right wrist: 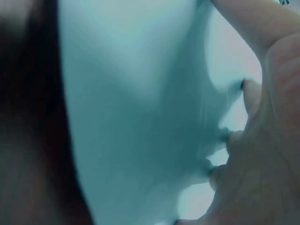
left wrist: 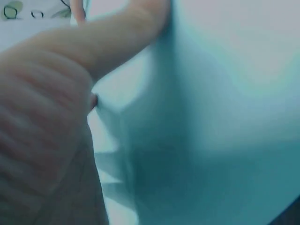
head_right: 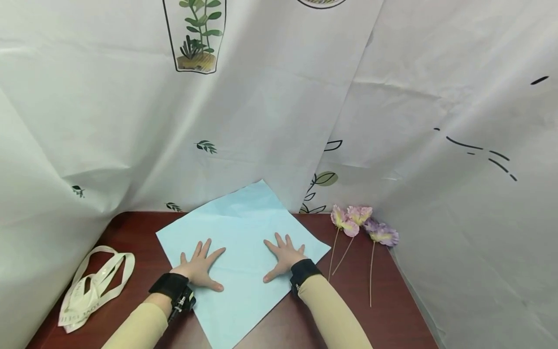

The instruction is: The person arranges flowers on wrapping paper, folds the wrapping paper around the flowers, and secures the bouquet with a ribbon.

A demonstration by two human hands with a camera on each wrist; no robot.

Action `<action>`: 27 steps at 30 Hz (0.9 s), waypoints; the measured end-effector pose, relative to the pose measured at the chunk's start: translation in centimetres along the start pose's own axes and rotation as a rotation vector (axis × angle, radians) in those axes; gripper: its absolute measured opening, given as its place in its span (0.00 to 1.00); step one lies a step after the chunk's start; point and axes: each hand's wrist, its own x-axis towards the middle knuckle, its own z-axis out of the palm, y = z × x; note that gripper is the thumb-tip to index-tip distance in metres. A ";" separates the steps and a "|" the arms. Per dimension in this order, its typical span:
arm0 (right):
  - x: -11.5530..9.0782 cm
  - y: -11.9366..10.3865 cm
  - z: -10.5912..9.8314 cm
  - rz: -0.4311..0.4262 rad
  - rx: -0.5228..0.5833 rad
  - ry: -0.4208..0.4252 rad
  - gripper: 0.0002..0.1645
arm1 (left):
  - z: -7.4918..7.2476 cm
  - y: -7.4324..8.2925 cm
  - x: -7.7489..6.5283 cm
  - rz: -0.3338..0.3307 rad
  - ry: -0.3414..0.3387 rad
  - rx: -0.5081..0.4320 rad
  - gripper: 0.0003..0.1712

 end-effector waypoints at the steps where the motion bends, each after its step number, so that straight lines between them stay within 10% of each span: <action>1: -0.1 0.0 -0.2 0.026 -0.009 -0.003 0.76 | 0.2 -0.5 0.2 -0.005 0.001 -0.006 0.71; 7: -0.1 0.4 -0.9 0.125 -0.023 -0.025 0.80 | 2.1 -3.3 2.3 -0.053 0.000 0.042 0.77; 16: 1.6 2.2 0.0 0.052 0.017 0.007 0.81 | 1.5 -2.7 1.6 -0.089 0.001 0.030 0.77; 27: 1.4 2.4 -0.6 0.059 0.016 0.011 0.80 | 1.2 -2.6 1.3 0.155 0.060 -0.068 0.76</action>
